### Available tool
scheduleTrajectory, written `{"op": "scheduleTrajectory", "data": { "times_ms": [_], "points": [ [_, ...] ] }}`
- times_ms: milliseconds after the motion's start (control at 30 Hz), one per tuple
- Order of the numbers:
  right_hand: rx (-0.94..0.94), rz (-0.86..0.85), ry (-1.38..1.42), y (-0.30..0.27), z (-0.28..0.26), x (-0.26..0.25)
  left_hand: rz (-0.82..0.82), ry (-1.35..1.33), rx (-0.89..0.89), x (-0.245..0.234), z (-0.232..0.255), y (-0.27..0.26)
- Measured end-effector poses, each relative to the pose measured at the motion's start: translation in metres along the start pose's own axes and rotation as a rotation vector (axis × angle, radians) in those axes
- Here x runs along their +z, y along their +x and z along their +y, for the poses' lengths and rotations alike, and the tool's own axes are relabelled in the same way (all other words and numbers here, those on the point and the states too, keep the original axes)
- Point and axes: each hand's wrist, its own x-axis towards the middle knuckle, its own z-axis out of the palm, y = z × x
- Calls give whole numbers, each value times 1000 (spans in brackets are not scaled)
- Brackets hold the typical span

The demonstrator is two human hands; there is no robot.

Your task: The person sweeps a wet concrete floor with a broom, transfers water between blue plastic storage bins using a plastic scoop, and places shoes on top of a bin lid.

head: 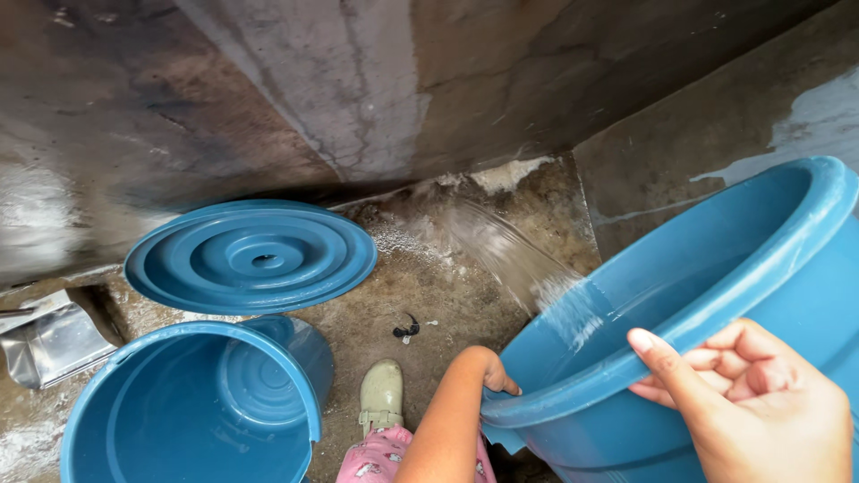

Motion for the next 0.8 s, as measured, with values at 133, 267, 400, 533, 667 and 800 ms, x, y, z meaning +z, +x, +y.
{"op": "scheduleTrajectory", "data": {
  "times_ms": [133, 267, 400, 533, 667, 800],
  "points": [
    [0, 37, -85, 1, -18, 7, 26, 11, 2, -11, 6, -19],
    [21, 11, -91, 3, -21, 11, 51, -26, -47, -17, -2, -31],
    [-16, 0, -24, -3, -9, 18, 85, 5, -31, -17, -24, -23],
    [-1, -28, 4, -11, -5, 22, 107, -43, -26, -14, -49, -13],
    [94, -80, 20, -18, -13, 23, 374, -145, -137, -19, -78, -34],
    [188, -35, -10, -26, -7, 18, 602, -372, -279, -30, -100, -87]
  ]
}}
